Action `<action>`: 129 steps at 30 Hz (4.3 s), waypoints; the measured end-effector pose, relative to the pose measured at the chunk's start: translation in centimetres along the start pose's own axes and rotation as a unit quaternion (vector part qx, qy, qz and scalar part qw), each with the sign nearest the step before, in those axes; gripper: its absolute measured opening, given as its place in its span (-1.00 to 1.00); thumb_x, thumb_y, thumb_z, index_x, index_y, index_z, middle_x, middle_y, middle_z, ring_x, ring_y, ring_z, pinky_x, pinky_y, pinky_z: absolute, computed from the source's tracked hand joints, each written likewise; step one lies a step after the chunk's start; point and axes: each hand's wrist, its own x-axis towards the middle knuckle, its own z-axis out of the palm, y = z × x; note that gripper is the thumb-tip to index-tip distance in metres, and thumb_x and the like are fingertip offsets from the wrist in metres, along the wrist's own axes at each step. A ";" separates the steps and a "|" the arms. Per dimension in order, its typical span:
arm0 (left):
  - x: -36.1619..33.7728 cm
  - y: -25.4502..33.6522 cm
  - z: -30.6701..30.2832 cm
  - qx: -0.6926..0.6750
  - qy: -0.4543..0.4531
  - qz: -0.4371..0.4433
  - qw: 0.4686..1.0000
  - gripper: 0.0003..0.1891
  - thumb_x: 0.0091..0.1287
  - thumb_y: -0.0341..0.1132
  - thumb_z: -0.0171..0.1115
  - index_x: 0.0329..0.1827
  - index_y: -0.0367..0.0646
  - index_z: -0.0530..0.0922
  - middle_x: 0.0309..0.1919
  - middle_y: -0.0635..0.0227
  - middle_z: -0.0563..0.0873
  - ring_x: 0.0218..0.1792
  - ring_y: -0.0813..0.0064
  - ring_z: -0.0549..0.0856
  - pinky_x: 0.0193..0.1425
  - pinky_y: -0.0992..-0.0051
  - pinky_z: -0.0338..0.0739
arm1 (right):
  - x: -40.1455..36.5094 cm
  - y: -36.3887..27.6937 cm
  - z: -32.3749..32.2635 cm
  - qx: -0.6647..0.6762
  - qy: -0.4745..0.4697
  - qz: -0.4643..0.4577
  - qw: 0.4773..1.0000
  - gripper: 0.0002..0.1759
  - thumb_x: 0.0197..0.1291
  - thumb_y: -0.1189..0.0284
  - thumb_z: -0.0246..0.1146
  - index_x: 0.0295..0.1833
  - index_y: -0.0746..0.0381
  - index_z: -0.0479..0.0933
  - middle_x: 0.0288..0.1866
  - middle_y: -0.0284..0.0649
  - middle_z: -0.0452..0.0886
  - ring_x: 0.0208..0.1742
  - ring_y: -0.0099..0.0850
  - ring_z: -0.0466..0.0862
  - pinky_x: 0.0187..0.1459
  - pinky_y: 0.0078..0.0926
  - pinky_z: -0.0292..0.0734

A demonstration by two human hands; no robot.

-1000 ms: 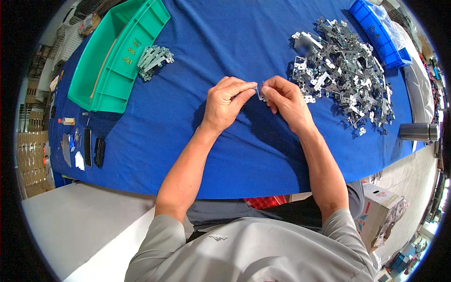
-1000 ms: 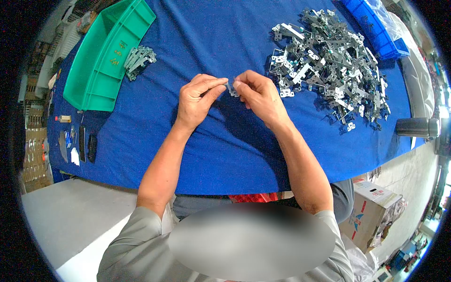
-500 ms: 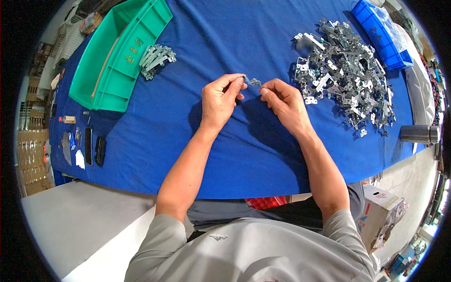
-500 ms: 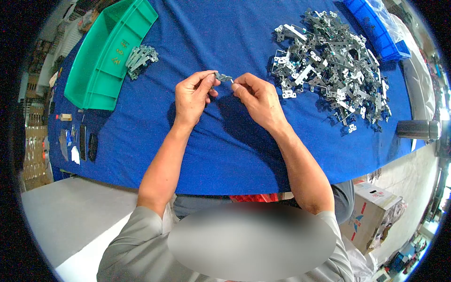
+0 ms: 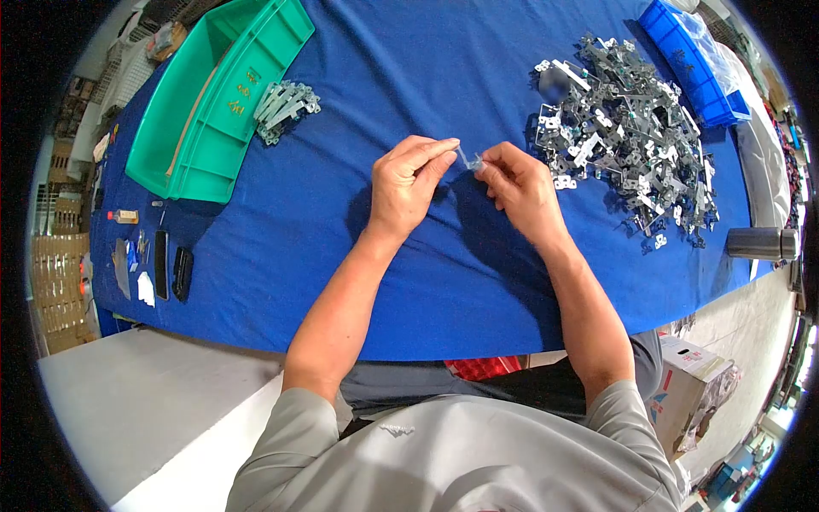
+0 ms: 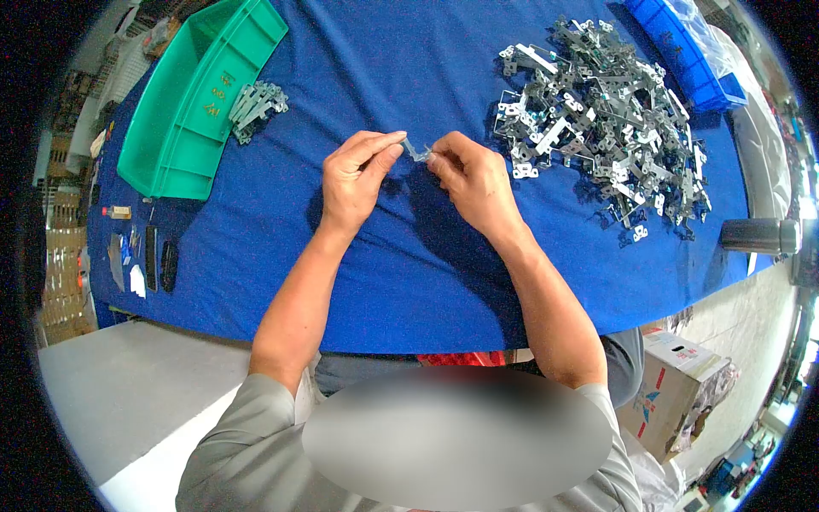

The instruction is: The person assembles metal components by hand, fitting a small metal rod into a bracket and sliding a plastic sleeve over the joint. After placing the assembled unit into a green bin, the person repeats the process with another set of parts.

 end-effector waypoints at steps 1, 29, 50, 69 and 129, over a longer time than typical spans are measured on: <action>-0.1 0.2 0.1 -0.004 0.001 -0.001 1.000 -0.84 0.36 -0.44 0.45 -0.04 -0.20 0.81 -0.26 0.24 0.82 -0.27 0.45 0.79 -0.18 0.48 0.65 | 0.0 0.0 -0.1 0.031 -0.006 0.013 0.999 -0.81 0.45 0.39 0.30 -0.08 0.32 0.65 -0.43 -0.31 0.65 -0.41 -0.59 0.62 -0.36 -0.51 0.53; -0.4 -0.2 0.0 -0.135 -0.027 -0.240 0.961 -0.78 0.57 -0.30 0.27 0.11 -0.21 0.74 -0.23 0.39 0.83 -0.41 0.73 0.70 -0.41 0.69 0.55 | 0.1 0.1 0.1 0.069 -0.012 -0.003 0.998 -0.79 0.46 0.36 0.30 -0.07 0.32 0.66 -0.44 -0.37 0.62 -0.42 -0.65 0.53 -0.39 -0.56 0.41; -0.3 0.6 0.1 -0.043 -0.057 -0.019 0.997 -0.85 0.36 -0.50 0.43 -0.05 -0.24 0.82 -0.22 0.27 0.83 -0.21 0.51 0.78 -0.12 0.53 0.63 | 0.3 -0.8 -1.0 0.173 -0.061 0.091 0.979 -0.79 0.53 0.34 0.24 0.02 0.27 0.63 -0.28 -0.40 0.64 -0.39 -0.68 0.55 -0.41 -0.67 0.45; -0.4 0.1 0.1 -0.139 -0.023 -0.245 0.959 -0.80 0.56 -0.32 0.27 0.08 -0.20 0.75 -0.24 0.38 0.84 -0.44 0.74 0.67 -0.44 0.69 0.54 | 0.0 -0.2 0.0 0.076 -0.017 0.012 0.997 -0.80 0.48 0.37 0.28 -0.04 0.30 0.65 -0.36 -0.32 0.71 -0.41 -0.65 0.57 -0.38 -0.58 0.47; -0.2 -0.1 -0.1 -0.035 -0.034 -0.044 0.998 -0.84 0.44 -0.45 0.38 0.02 -0.20 0.81 -0.20 0.36 0.82 -0.34 0.70 0.66 -0.31 0.62 0.51 | 0.1 -0.1 -0.3 0.071 -0.025 0.033 0.997 -0.83 0.47 0.42 0.26 -0.03 0.32 0.63 -0.35 -0.30 0.70 -0.40 -0.61 0.60 -0.34 -0.56 0.55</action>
